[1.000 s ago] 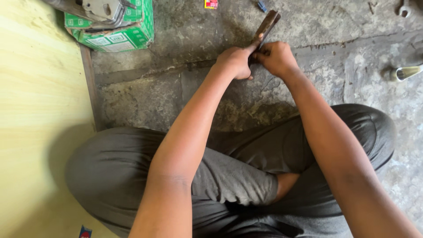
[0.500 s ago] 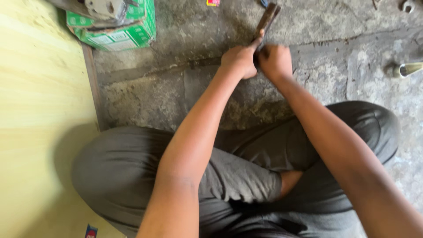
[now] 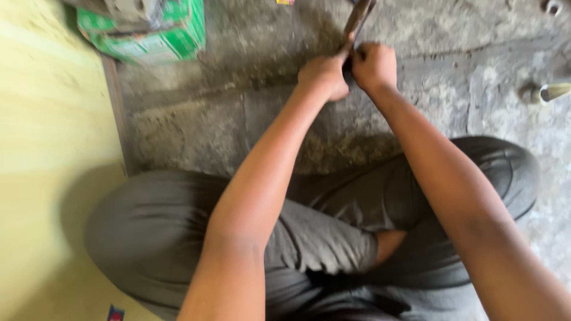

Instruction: The person is scraping debris and rust off a metal brake shoe using a small hand tool while sitting on the floor.

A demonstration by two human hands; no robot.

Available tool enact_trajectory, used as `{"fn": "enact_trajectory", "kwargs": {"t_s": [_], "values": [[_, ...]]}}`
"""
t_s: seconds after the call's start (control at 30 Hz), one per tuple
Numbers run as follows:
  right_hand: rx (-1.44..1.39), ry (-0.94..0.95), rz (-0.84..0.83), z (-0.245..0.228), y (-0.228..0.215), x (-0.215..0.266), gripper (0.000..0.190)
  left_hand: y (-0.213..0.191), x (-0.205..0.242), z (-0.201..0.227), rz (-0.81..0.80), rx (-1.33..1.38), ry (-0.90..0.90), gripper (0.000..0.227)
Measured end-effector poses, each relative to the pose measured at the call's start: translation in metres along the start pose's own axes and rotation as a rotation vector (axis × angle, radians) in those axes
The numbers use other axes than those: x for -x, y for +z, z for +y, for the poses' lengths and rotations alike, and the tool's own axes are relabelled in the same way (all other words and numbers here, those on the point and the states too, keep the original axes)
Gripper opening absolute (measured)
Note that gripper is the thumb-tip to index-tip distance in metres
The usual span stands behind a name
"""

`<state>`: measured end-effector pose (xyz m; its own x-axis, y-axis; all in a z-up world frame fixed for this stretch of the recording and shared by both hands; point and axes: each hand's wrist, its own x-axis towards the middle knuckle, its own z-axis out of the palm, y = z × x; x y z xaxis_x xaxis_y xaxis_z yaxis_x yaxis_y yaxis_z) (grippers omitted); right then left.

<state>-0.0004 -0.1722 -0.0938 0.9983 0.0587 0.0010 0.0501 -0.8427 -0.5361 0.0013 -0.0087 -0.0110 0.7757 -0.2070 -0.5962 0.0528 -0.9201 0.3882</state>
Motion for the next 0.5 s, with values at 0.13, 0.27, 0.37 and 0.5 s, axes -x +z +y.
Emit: {"fn": "enact_trajectory", "kwargs": {"t_s": [0.13, 0.27, 0.37, 0.5], "values": [[-0.020, -0.141, -0.011, 0.010, 0.006, -0.005, 0.020, 0.001, 0.000, 0.003, 0.020, 0.002, -0.011, 0.099], [-0.027, 0.123, -0.116, 0.016, 0.011, -0.020, 0.028, -0.004, 0.001, 0.003, 0.009, 0.003, -0.004, 0.104], [0.003, 0.059, -0.039, 0.021, 0.014, -0.008, 0.031, 0.007, 0.004, 0.004, -0.020, -0.003, -0.029, 0.102], [-0.077, 0.032, -0.157, 0.000, -0.003, -0.026, 0.021, -0.011, 0.000, 0.007, -0.030, -0.051, -0.041, 0.102]]}}
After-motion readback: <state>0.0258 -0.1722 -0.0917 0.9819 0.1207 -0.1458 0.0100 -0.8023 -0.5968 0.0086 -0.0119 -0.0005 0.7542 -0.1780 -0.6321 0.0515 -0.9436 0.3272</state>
